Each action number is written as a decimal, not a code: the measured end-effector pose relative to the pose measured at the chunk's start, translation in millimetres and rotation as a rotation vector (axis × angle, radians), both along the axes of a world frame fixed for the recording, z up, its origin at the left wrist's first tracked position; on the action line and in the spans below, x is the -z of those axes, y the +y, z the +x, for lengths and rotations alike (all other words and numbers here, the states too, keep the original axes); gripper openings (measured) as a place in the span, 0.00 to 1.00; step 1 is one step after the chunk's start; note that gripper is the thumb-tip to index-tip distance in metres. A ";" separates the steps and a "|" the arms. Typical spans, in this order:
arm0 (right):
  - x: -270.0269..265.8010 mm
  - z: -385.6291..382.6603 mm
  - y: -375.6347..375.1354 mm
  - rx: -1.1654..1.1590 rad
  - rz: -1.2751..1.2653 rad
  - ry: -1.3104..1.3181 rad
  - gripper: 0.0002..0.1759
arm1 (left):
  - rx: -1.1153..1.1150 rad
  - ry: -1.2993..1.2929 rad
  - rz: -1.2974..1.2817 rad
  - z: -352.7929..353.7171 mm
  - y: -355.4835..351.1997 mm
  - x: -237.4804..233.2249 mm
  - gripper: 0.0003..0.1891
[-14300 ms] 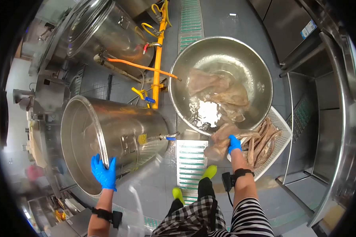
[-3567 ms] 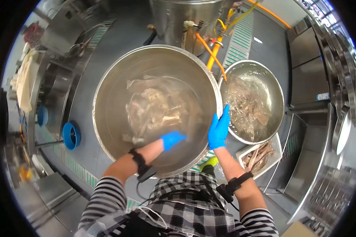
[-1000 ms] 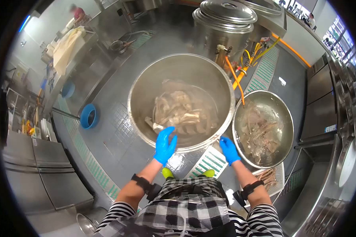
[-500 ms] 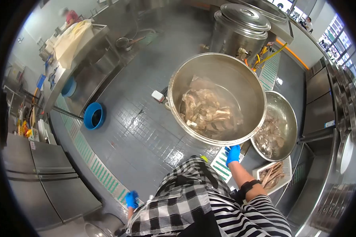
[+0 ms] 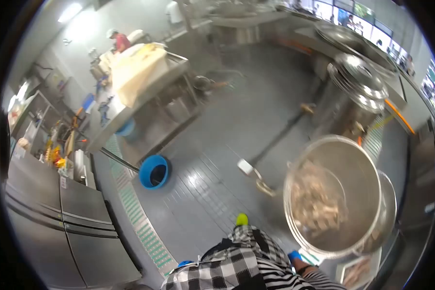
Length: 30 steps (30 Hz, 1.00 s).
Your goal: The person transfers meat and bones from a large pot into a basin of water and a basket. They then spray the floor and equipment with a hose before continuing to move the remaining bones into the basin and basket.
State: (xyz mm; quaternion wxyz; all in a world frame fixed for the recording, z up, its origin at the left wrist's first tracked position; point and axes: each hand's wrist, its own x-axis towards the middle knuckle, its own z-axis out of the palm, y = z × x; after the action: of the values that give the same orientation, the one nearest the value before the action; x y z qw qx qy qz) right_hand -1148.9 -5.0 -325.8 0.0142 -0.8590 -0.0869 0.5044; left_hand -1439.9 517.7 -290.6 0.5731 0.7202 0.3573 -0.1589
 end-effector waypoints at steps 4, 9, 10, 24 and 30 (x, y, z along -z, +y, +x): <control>8.1 49.1 70.5 0.175 -0.052 -0.027 0.16 | -0.739 0.273 -0.228 71.2 67.5 -76.1 0.09; 28.6 73.2 115.2 0.284 -0.085 -0.076 0.15 | -0.668 0.299 -0.184 116.7 112.3 -114.3 0.08; 32.6 77.6 121.6 0.288 -0.082 -0.085 0.15 | -0.623 0.323 -0.176 126.0 121.5 -112.7 0.07; -129.8 226.3 328.4 0.473 0.133 -0.239 0.11 | -0.333 0.087 -0.137 451.7 403.0 -95.6 0.05; -125.7 211.6 366.6 1.122 0.241 -0.381 0.17 | -0.179 -0.060 -0.248 665.2 406.9 -129.5 0.04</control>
State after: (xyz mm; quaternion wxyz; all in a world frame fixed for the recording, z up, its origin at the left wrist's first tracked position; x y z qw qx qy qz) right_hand -937.3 361.6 -200.1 0.3593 -0.8413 0.3219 0.2439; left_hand -774.8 924.6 -161.1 0.6798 0.6136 0.3804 -0.1287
